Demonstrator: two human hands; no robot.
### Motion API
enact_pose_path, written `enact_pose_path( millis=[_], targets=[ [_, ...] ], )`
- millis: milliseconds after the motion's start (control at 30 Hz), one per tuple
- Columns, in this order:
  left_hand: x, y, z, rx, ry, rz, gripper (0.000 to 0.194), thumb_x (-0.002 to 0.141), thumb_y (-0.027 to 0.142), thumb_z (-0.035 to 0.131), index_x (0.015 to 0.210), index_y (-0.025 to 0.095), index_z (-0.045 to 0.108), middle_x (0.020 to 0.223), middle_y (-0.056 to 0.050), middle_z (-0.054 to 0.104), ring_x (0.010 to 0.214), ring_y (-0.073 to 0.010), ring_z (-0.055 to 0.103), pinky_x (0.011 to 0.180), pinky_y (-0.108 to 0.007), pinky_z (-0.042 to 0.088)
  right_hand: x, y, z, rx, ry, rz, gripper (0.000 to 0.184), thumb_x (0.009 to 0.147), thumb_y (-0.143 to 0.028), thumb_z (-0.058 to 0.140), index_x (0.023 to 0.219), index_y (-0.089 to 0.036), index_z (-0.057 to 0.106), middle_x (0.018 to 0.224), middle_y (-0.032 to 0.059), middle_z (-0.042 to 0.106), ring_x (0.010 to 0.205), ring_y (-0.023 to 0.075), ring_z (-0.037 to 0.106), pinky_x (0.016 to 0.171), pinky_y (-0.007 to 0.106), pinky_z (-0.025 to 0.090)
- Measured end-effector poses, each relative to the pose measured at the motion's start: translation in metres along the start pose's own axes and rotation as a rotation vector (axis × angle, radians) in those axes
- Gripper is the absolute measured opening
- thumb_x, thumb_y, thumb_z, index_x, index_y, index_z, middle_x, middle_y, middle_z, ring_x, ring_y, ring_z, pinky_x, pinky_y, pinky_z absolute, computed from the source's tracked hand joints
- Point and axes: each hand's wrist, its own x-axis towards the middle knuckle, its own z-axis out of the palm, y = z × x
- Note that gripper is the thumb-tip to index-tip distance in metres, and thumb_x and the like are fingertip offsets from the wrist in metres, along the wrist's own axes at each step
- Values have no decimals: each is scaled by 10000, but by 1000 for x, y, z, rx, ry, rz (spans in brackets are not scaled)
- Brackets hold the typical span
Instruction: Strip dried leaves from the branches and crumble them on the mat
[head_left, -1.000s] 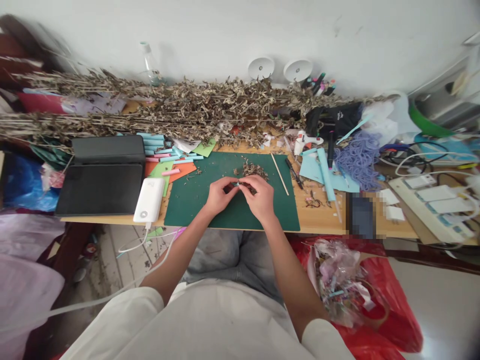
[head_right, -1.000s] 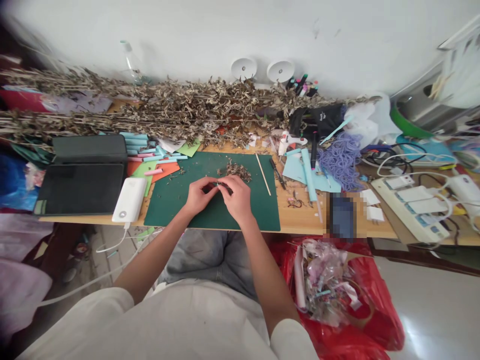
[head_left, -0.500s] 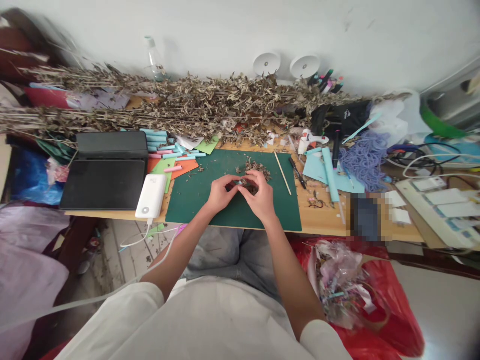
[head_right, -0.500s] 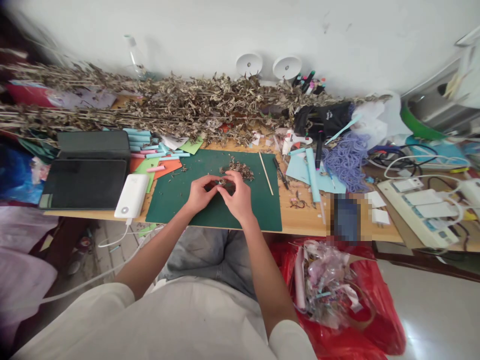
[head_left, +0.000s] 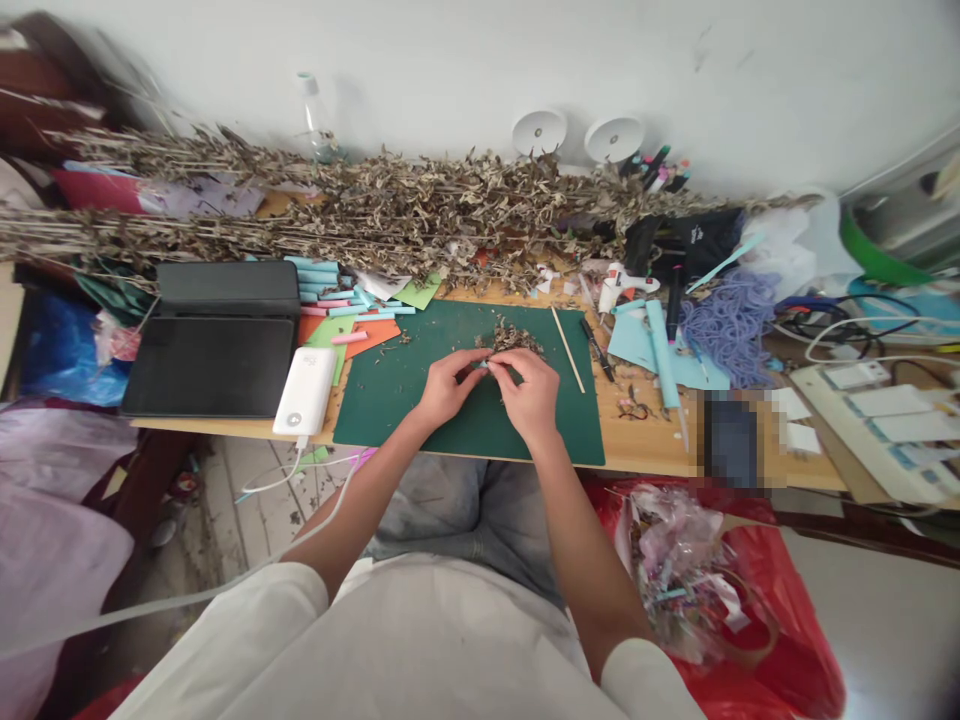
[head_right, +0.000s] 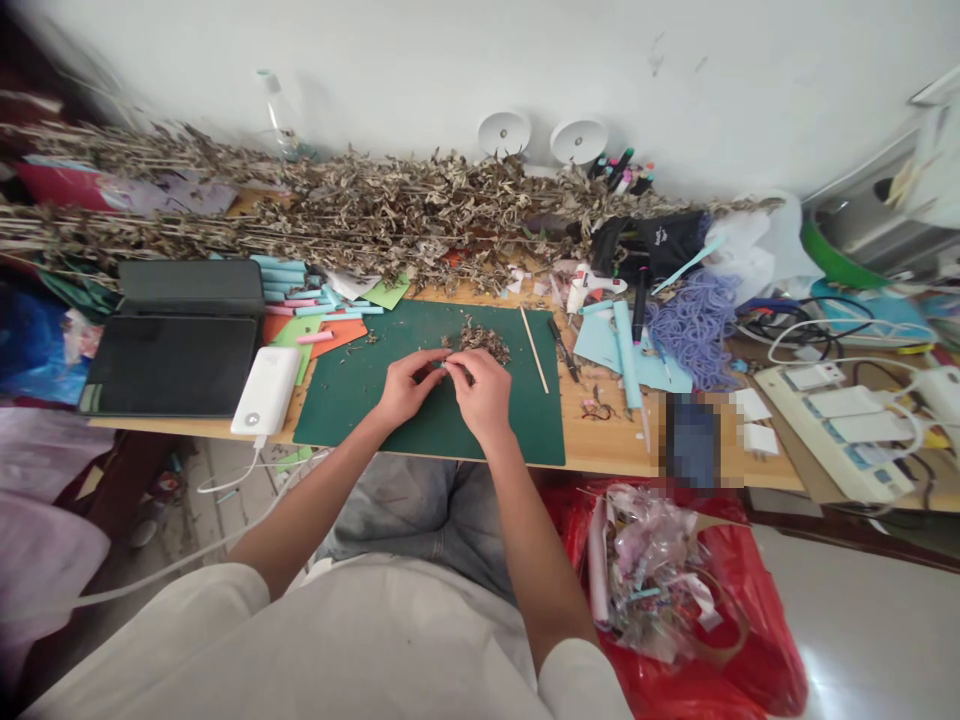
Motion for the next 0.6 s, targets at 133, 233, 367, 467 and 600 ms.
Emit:
enact_pose_path(
  millis=[133,233,367,467,600],
  targets=[
    [0,0,-1,-40,-11,-46,338,861,242,608,1196,204,620,986,-60,714,662,-110,603,639,-236,509,1,2,1,-90,-84,-63,189,912,-244,505,933,-236,693,993,80,660,931,212,624,859,368,516],
    [0,0,0,-73,-3,-87,349,841,221,625,1187,194,586,941,-49,710,661,-107,611,622,-221,499,-1,4,4,-57,-79,-44,253,891,-236,535,1121,-245,640,1110,86,657,1041,225,610,936,403,500],
    [0,0,1,-72,12,-99,232,830,209,636,1057,187,592,931,-36,694,679,-103,615,622,-207,488,-4,7,8,97,-41,91,418,851,-271,603,1264,-232,554,1121,80,679,997,209,651,873,373,545],
    [0,0,1,-42,20,-81,174,845,248,629,1006,189,598,887,-20,677,642,-94,591,601,-201,475,-4,6,9,111,-9,132,223,877,-297,569,1059,-215,667,974,65,710,858,189,675,806,345,560],
    [0,-2,2,-31,13,-59,176,870,264,598,1030,193,596,905,-20,667,626,-89,595,587,-199,469,0,4,5,49,-12,34,165,899,-261,538,918,-230,699,937,48,698,864,185,655,806,338,542]
  ],
)
